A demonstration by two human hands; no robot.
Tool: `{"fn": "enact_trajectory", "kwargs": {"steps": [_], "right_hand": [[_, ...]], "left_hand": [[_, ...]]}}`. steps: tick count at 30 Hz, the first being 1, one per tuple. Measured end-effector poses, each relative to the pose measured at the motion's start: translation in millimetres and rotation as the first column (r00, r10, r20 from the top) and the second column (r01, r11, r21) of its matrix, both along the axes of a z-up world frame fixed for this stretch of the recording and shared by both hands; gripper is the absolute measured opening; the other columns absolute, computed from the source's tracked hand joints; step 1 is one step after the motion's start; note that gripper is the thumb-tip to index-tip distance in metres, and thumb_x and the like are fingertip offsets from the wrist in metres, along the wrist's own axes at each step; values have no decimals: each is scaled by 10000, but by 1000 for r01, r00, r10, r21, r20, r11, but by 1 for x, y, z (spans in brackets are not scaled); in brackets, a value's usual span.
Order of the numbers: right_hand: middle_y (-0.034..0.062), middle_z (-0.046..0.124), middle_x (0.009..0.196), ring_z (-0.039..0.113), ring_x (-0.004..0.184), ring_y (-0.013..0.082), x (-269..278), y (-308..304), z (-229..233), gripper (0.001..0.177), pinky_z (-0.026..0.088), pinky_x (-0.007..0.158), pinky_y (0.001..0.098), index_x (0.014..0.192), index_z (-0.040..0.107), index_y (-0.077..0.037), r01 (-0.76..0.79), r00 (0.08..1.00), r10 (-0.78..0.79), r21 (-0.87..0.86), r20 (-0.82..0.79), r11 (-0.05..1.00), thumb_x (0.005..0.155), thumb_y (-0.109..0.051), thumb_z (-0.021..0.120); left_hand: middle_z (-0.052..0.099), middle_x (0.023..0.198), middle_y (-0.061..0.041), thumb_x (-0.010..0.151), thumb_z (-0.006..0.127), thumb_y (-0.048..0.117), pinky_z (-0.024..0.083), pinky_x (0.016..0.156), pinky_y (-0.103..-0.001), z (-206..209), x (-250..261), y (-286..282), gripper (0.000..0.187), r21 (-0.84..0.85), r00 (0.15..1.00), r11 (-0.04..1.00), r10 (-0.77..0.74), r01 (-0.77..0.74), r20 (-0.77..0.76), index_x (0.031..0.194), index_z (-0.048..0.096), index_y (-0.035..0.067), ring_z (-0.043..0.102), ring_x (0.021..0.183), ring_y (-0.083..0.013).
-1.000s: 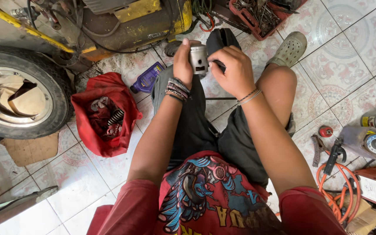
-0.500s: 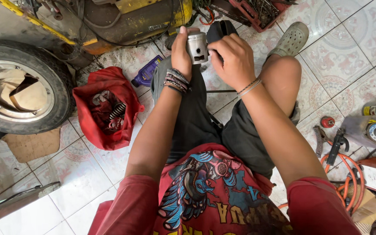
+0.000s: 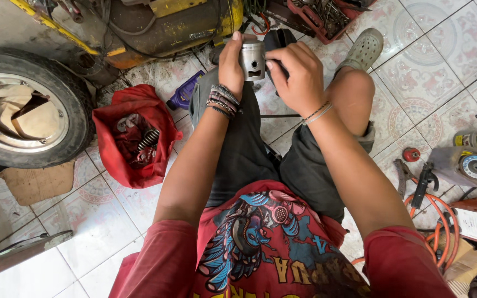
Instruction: The person sits on the floor and uses a small metal file to smooth the edges of a cylindrical metal part. They repeatedly file the part, rotate it, and inspect the surface before continuing the filing process.
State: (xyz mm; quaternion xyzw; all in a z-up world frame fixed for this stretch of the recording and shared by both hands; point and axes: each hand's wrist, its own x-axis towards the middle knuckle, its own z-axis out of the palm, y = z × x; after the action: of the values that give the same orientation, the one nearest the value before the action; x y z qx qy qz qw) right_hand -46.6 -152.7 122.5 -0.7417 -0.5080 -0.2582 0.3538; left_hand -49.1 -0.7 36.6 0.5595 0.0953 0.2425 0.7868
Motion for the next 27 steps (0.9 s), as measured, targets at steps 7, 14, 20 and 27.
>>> {"fn": "enact_trajectory", "kwargs": {"steps": [7,14,20,27], "right_hand": [[138,609,840,522,735,315,3,-5,-9,205,407,630,407,907,571,18,-11,1000,13,-75,25,997,1004,-115,448],[154,571,821,482,700,323,-17,0,1,182,386,617,415,961,566,25,19,996,-19,-7,86,1000,1004,-105,446],[103,539,756,548,681,316,-3,-5,-19,92,468,597,398,937,636,-36,69,988,-77,66,132,995,913,-46,547],[82,552,760,551,686,288,-15,5,-27,105,465,599,388,928,651,-67,44,984,-55,71,168,997,902,-73,549]], "left_hand": [[661,796,-92,905,363,470,477,652,-322,20,-11,-5,515,-21,998,998,-59,60,38,890,673,58,620,704,-206],[664,850,-70,938,300,443,459,723,-317,25,-18,-7,520,163,996,985,-66,56,60,886,670,81,611,783,-194],[649,1000,-151,983,443,397,394,1001,-422,25,-21,-14,413,-48,997,999,-9,13,77,1003,705,78,576,1027,-270],[650,1021,-164,969,526,316,364,1031,-417,19,-19,-17,327,-4,997,999,51,-51,61,981,712,48,550,1074,-258]]}}
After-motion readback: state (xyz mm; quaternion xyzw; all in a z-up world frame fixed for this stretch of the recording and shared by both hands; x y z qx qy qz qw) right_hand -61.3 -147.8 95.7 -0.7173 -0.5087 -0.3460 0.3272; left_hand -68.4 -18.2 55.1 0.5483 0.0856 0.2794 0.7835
